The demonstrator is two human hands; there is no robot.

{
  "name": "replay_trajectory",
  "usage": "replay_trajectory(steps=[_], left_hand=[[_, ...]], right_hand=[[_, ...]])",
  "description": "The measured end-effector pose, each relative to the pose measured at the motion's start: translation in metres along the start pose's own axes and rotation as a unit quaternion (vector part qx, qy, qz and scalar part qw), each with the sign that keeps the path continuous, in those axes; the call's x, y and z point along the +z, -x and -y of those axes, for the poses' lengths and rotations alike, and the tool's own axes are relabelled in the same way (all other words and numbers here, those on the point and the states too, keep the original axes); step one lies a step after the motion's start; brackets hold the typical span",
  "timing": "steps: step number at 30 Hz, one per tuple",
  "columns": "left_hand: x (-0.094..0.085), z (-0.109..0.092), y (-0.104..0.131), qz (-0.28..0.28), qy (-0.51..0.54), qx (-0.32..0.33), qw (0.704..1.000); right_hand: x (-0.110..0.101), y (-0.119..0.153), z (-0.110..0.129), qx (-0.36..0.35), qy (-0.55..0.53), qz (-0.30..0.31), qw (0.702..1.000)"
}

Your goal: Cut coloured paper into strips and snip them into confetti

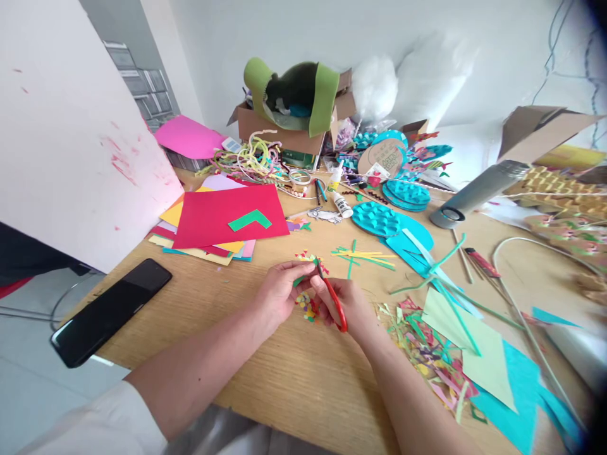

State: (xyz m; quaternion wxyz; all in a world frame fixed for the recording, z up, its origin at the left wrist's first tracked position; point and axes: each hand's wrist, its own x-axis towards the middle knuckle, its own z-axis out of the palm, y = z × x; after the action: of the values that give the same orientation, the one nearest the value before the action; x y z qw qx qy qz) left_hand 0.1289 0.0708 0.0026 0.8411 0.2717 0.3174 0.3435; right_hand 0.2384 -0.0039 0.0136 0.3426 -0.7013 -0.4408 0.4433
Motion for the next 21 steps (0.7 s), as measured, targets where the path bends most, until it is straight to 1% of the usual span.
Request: replay_trajectory(steps=[9, 21], left_hand=[[-0.0006, 0.0001, -0.0005, -0.008, 0.008, -0.002, 1.0], [-0.0014, 0.0008, -0.0023, -0.002, 0.002, -0.014, 1.0]], right_hand=[[-0.0004, 0.0007, 0.0028, 0.001, 0.006, 0.004, 1.0], [0.0005, 0.0028, 0.0062, 0.013, 0.011, -0.014, 1.0]])
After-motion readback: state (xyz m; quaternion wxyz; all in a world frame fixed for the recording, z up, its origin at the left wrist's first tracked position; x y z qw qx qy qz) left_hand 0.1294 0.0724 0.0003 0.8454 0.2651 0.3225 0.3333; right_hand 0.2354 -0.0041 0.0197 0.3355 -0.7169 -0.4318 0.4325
